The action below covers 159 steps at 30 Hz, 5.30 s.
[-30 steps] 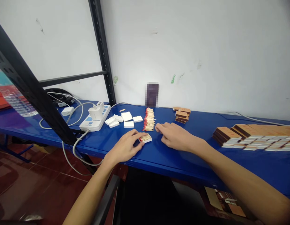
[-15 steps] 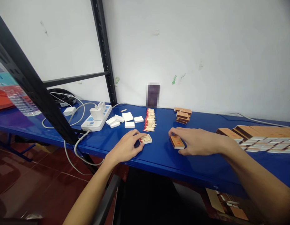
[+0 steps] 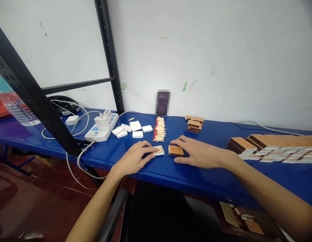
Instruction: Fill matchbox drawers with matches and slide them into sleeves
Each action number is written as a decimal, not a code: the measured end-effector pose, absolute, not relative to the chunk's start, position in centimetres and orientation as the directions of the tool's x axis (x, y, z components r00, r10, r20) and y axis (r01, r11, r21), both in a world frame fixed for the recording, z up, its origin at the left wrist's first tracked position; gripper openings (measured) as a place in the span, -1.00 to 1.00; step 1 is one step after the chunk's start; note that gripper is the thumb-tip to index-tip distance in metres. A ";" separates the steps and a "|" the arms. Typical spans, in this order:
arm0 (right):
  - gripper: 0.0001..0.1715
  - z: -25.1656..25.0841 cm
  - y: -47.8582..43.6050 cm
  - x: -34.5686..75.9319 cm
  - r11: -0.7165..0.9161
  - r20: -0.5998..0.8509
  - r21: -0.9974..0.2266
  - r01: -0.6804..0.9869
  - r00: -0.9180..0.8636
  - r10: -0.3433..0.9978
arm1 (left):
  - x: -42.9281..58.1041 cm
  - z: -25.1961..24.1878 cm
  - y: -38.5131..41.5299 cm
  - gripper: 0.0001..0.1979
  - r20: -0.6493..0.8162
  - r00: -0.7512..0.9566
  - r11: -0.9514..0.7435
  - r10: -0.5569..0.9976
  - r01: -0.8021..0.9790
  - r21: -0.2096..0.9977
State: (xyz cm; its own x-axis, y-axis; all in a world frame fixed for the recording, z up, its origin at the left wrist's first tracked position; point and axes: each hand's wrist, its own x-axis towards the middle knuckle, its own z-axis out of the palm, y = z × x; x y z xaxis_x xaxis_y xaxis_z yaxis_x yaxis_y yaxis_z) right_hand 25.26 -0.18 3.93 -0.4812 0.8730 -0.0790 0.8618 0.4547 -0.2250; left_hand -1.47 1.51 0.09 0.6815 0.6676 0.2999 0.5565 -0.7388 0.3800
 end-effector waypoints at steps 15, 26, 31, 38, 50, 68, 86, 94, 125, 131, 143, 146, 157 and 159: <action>-0.55 2.0 0.5 23.8 0.582 0.133 -0.340 0.739 -0.575 0.808 | -1.5 -0.1 1.7 -0.64 0.296 0.704 -0.758 0.645 0.541 0.364; -0.55 2.0 0.7 24.1 0.596 0.157 -0.441 0.671 -0.596 0.787 | -1.4 0.0 1.8 -0.66 0.268 0.740 -0.783 0.617 0.539 0.311; -0.48 1.5 0.8 24.5 0.551 0.129 -0.516 0.657 -0.575 0.808 | -1.4 0.2 1.5 -0.63 0.271 0.731 -0.773 0.627 0.539 0.334; -0.44 1.2 1.0 24.6 0.518 0.135 -0.595 0.615 -0.559 0.818 | -1.4 0.3 1.3 -0.67 0.298 0.719 -0.771 0.627 0.522 0.364; -0.46 0.8 0.7 22.9 0.579 0.221 -0.568 0.585 -0.569 0.792 | -1.4 0.1 1.4 -0.46 0.305 0.663 -0.714 0.683 0.521 0.467; -0.52 1.6 -2.5 23.3 0.643 0.257 -0.354 0.680 -0.590 0.765 | -1.3 -0.2 2.0 -0.54 0.331 0.626 -0.692 0.706 0.510 0.512; -0.29 10.1 -1.2 41.7 0.267 -0.029 0.108 0.957 -0.266 0.964 | -1.1 0.4 2.3 -0.58 0.288 0.630 -0.681 0.721 0.570 0.459; -0.07 10.5 -0.4 41.9 0.278 -0.053 0.122 0.953 -0.273 0.960 | -1.1 0.4 2.3 -0.59 0.270 0.621 -0.666 0.736 0.591 0.456; -0.53 6.4 6.7 33.1 0.367 0.047 0.084 0.926 -0.371 0.927 | -0.7 -1.3 2.7 -0.50 0.370 0.315 -0.402 0.874 0.897 0.185; -0.71 4.0 9.3 32.4 0.256 0.207 0.150 0.955 -0.283 0.936 | -0.8 -1.3 2.5 -0.57 0.446 0.313 -0.430 0.839 0.883 0.188; -0.71 2.1 3.7 28.1 0.447 0.245 0.433 0.783 -0.579 0.778 | -1.6 -1.4 2.8 -0.58 0.366 0.423 -0.535 0.829 0.789 0.301; -0.79 2.1 3.0 27.3 0.464 0.197 0.340 0.818 -0.544 0.815 | -1.5 -0.7 2.4 -0.60 0.352 0.486 -0.597 0.800 0.703 0.386; -0.84 1.8 4.6 21.9 0.558 0.188 0.131 0.820 -0.573 0.798 | -1.5 1.0 1.2 -0.77 0.446 0.544 -0.665 0.711 0.314 0.678; -0.84 1.4 4.7 21.5 0.535 0.186 0.103 0.838 -0.545 0.818 | -1.4 0.8 1.0 -0.84 0.480 0.544 -0.692 0.689 0.297 0.658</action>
